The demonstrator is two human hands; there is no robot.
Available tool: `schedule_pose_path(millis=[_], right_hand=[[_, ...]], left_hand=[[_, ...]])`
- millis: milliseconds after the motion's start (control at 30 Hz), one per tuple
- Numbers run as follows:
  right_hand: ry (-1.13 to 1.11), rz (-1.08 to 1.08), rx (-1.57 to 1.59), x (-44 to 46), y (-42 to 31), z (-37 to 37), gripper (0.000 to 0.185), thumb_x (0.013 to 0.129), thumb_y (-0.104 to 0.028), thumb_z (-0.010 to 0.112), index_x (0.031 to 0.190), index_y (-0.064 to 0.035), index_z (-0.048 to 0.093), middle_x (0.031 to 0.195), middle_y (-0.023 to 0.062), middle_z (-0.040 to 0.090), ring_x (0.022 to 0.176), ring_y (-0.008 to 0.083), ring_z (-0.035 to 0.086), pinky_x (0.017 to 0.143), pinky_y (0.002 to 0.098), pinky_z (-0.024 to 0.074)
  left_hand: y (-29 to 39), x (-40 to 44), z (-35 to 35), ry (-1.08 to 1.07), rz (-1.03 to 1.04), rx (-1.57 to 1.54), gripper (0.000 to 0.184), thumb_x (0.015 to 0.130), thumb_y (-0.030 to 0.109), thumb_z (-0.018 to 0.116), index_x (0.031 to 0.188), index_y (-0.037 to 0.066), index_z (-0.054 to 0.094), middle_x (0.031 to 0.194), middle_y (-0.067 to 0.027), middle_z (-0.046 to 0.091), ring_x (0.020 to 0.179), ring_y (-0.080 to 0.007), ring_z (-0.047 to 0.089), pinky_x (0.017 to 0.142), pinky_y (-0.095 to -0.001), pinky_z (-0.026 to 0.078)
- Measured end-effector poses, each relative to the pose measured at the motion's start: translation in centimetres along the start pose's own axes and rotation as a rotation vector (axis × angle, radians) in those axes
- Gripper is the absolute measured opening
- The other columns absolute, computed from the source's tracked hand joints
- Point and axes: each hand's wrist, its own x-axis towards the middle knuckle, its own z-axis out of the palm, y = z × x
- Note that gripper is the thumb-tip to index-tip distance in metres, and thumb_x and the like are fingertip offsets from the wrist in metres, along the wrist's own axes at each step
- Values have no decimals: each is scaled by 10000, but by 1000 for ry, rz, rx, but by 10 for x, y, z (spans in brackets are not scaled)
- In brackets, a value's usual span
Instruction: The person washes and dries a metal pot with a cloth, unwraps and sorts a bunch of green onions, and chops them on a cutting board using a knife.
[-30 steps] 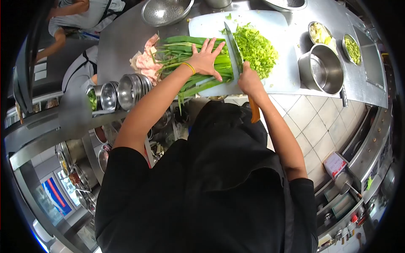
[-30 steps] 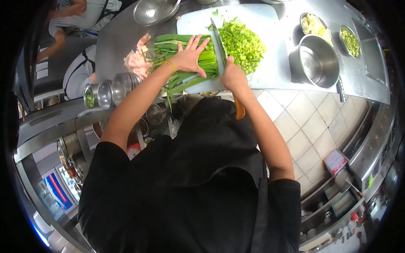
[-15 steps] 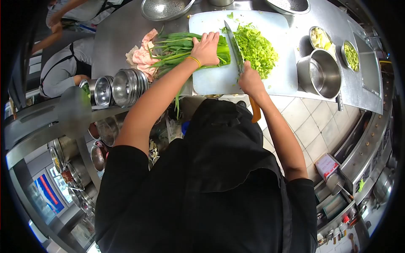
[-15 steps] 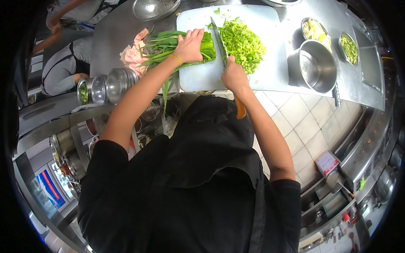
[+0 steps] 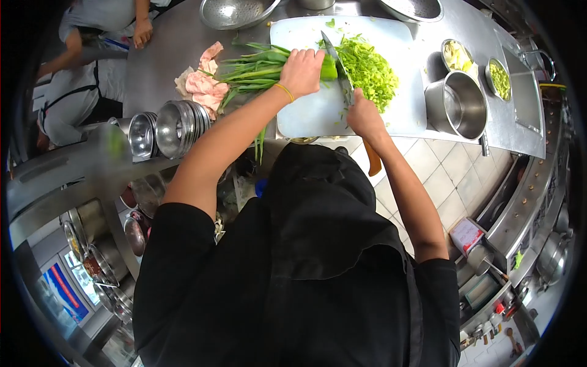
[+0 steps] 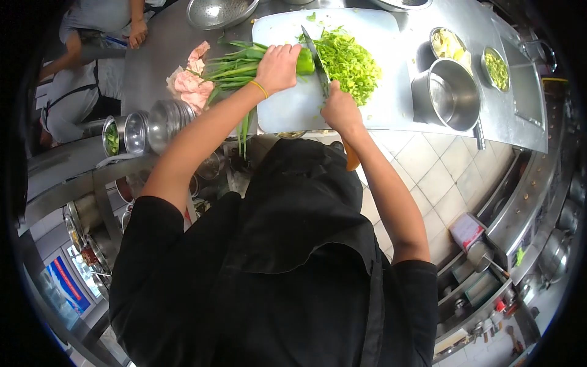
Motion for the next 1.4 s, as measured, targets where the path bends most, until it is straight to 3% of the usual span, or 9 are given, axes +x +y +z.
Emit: schedule_pose_path(millis=[133,300,433,967,1133,1167,1200,1300,1400], right_hand=[[19,-4,-27,0,-2,-1,291,775,-12,529,1038,48,422,771,327,627,765,484,636,730,541,516],[30,-12,-31,-1,0,8,231,802,-7,484,1015,46,412,741,343,611,741,503,627,693,571,500],[56,-25,-34,-3,0,9,219,809,-11,481,1009,41,407,740,351,605,734,507,624,688,568,502],[21,11,-49,-3,-3,7,276,840,-42,532,1067,51,405,786,352,616,781,504,628,731,558,502],[53,-34,-38,-1,3,11,255,840,-36,516,1056,46,407,764,347,613,764,502,626,714,559,504],[49,-18,-39,-2,3,12,253,832,-25,508,1053,43,406,761,345,613,762,501,626,714,558,504],[46,-2,-40,-2,2,12,252,824,-14,500,1050,40,405,758,343,614,759,501,625,714,558,503],[57,4,-66,-2,-1,12,252,809,8,487,1044,32,401,749,335,614,758,499,625,718,557,501],[41,37,-22,-5,-8,11,245,803,11,488,1032,26,401,745,332,615,760,496,626,722,556,499]], left_hand=[[10,-7,9,163,-84,-135,569,656,68,600,1211,-8,495,1080,-180,539,1078,-343,504,1001,-451,343],[2,-18,10,-20,-35,-216,1063,689,500,757,1470,27,211,1405,-223,351,1345,-390,298,1135,-562,173],[3,-21,12,-35,-33,-216,1255,589,609,791,1512,70,134,1449,-217,315,1362,-394,278,1134,-576,177],[-8,10,-14,-568,-41,-108,1366,544,302,888,1535,211,-48,1532,-253,190,1426,-430,174,1121,-632,141],[-34,17,-11,-576,-46,-523,1217,677,474,789,1542,163,-9,1585,-182,112,1464,-366,97,1126,-628,107],[-25,8,0,-287,-142,-571,829,831,448,651,1486,105,276,1496,-194,343,1400,-348,299,1110,-563,225],[-18,5,2,-287,-139,-568,829,831,448,651,1486,105,276,1496,-194,343,1400,-348,299,1110,-563,225],[6,-10,11,298,-206,-501,208,879,154,528,1044,33,570,1035,-150,627,994,-323,574,922,-476,384],[18,-19,27,524,-118,-335,238,833,128,553,1055,51,590,1018,-132,626,993,-303,579,923,-472,391]])
